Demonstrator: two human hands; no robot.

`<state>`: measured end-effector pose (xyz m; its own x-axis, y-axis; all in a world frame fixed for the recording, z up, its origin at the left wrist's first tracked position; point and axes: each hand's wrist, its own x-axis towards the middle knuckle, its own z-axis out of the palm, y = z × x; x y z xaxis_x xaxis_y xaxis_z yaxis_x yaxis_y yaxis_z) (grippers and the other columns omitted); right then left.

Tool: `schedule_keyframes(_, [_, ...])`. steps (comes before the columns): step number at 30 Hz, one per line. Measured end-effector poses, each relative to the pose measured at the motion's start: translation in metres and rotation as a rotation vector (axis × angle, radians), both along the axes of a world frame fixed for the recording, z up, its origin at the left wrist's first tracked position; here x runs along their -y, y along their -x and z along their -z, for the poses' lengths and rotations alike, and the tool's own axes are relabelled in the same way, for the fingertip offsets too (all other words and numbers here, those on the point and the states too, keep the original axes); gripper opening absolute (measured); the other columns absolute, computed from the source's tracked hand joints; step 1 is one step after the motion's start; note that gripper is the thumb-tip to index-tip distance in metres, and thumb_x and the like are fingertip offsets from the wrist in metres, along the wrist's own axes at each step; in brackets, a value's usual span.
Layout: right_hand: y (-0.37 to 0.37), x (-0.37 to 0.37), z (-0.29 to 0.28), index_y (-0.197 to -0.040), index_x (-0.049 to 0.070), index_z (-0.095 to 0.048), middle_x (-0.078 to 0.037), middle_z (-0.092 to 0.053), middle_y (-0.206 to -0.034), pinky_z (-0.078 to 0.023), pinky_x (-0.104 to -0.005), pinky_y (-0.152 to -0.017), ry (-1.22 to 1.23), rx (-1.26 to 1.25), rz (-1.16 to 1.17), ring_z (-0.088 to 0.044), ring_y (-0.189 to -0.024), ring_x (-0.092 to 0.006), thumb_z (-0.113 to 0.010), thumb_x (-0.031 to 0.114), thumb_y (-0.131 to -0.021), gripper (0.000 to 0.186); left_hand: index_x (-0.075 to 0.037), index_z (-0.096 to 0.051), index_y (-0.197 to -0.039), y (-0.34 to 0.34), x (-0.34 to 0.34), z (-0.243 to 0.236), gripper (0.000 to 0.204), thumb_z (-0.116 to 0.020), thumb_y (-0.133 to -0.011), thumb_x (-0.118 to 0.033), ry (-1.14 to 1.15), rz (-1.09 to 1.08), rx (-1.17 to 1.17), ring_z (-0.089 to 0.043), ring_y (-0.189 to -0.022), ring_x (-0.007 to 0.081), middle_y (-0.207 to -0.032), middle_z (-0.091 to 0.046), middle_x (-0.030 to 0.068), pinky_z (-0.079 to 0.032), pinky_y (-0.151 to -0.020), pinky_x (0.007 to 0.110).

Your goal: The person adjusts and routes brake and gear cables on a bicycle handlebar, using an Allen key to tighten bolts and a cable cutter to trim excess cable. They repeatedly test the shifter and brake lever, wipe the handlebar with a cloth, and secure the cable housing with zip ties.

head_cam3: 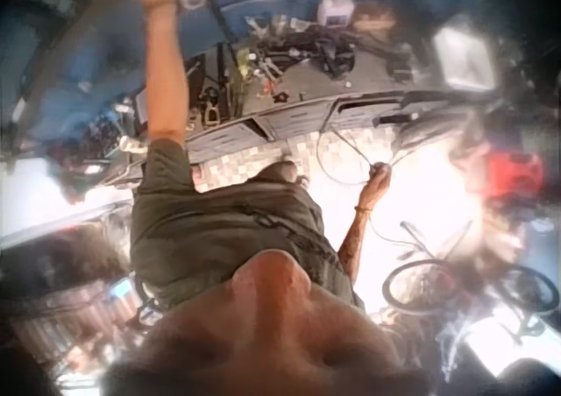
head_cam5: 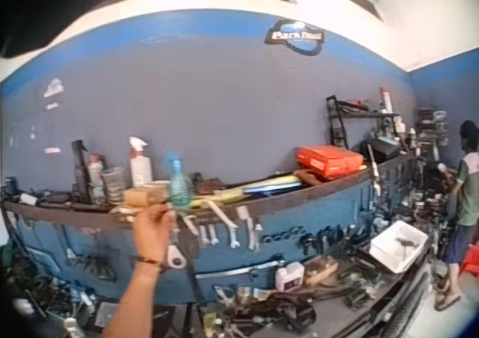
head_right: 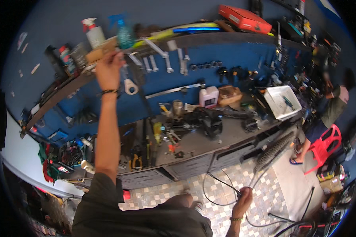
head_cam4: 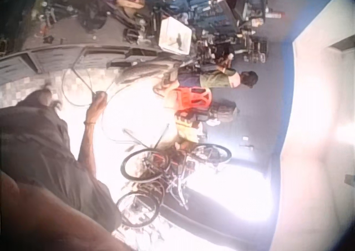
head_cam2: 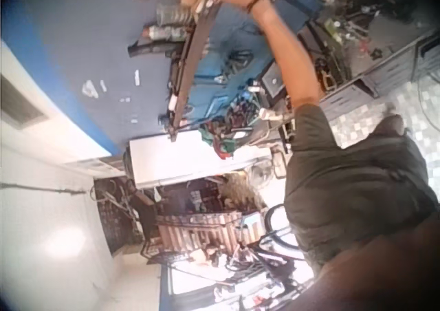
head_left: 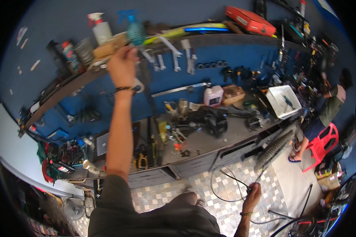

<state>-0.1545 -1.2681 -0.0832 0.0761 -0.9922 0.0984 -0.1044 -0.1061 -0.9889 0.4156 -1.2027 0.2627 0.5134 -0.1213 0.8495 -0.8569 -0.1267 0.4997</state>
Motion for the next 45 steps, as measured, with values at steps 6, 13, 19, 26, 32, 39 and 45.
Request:
schedule_keyframes(6, [-0.026, 0.069, 0.011, -0.092, 0.003, -0.061, 0.0, -0.054, -0.077, -0.039, -0.0278, -0.06, -0.046, -0.048, -0.13, -0.046, -0.068, -0.009, -0.045, 0.033, -0.116, 0.042, 0.003, -0.076, -0.117, 0.006, 0.015, 0.019, 0.029, -0.078, -0.099, -0.02, 0.091, -0.177, 0.018, -0.077, -0.078, 0.0145, -0.098, -0.079, 0.0111, -0.057, -0.073, 0.027])
schedule_keyframes(13, [-0.059, 0.162, -0.021, -0.093, 0.002, -0.064, 0.0, -0.052, -0.071, -0.04, -0.0283, -0.061, -0.126, -0.094, -0.23, -0.048, -0.067, -0.0099, -0.046, 0.04, -0.115, 0.047, 0.001, -0.077, -0.122, 0.01, 0.033, 0.028, 0.023, -0.072, -0.103, -0.01, 0.167, -0.275, 0.201, -0.073, -0.093, 0.0123, -0.112, -0.079, 0.0062, -0.059, -0.08, 0.026])
schedule_keyframes(19, [-0.055, 0.246, -0.02, -0.092, 0.002, -0.063, 0.0, -0.053, -0.073, -0.04, -0.0287, -0.061, -0.179, -0.065, -0.216, -0.048, -0.068, -0.0096, -0.046, 0.036, -0.116, 0.045, 0.003, -0.077, -0.116, 0.046, 0.05, 0.041, 0.025, -0.074, -0.103, -0.018, 0.283, -0.721, 0.355, -0.075, -0.096, 0.0172, -0.114, -0.079, 0.0102, -0.061, -0.083, 0.029])
schedule_keyframes(26, [-0.039, 0.35, -0.041, -0.096, 0.002, -0.068, 0.003, -0.048, -0.067, -0.035, -0.0283, -0.058, -0.172, -0.129, -0.3, -0.043, -0.063, -0.008, -0.046, 0.042, -0.115, 0.049, -0.001, -0.066, -0.127, 0.228, 0.272, 0.203, 0.025, -0.066, -0.106, -0.015, 0.014, 0.144, -0.291, -0.068, -0.077, 0.0147, -0.098, -0.072, 0.0073, -0.058, -0.072, 0.028])
schedule_keyframes(32, [0.003, 0.433, -0.053, -0.105, 0.0, -0.071, 0.003, -0.048, -0.066, -0.034, -0.0273, -0.056, -0.142, -0.096, -0.401, -0.041, -0.06, -0.0069, -0.048, 0.028, -0.115, 0.038, -0.007, -0.057, -0.141, 0.178, 0.553, 0.289, 0.044, -0.068, -0.102, -0.023, -0.47, 0.054, -0.31, -0.077, -0.08, 0.0406, -0.086, -0.077, 0.0194, -0.06, -0.07, 0.045])
schedule_keyframes(39, [0.071, 0.473, -0.05, -0.101, -0.002, -0.071, 0.001, -0.049, -0.064, -0.032, -0.0298, -0.055, -0.154, -0.137, -0.276, -0.041, -0.059, -0.008, -0.048, 0.029, -0.115, 0.041, -0.001, -0.057, -0.122, 0.118, 0.641, 0.306, 0.044, -0.072, -0.098, -0.034, -0.699, -0.362, -0.392, -0.076, -0.09, 0.0429, -0.097, -0.076, 0.0249, -0.063, -0.077, 0.053])
schedule_keyframes(45, [0.093, 0.49, -0.034, -0.101, -0.001, -0.071, 0.002, -0.048, -0.064, -0.031, -0.0281, -0.055, -0.2, -0.128, -0.296, -0.04, -0.059, -0.0065, -0.047, 0.029, -0.115, 0.041, -0.003, -0.072, -0.115, 0.107, 0.646, 0.294, 0.048, -0.077, -0.089, -0.043, -0.672, -0.269, -0.397, -0.075, -0.098, 0.0432, -0.104, -0.077, 0.0246, -0.061, -0.085, 0.052])
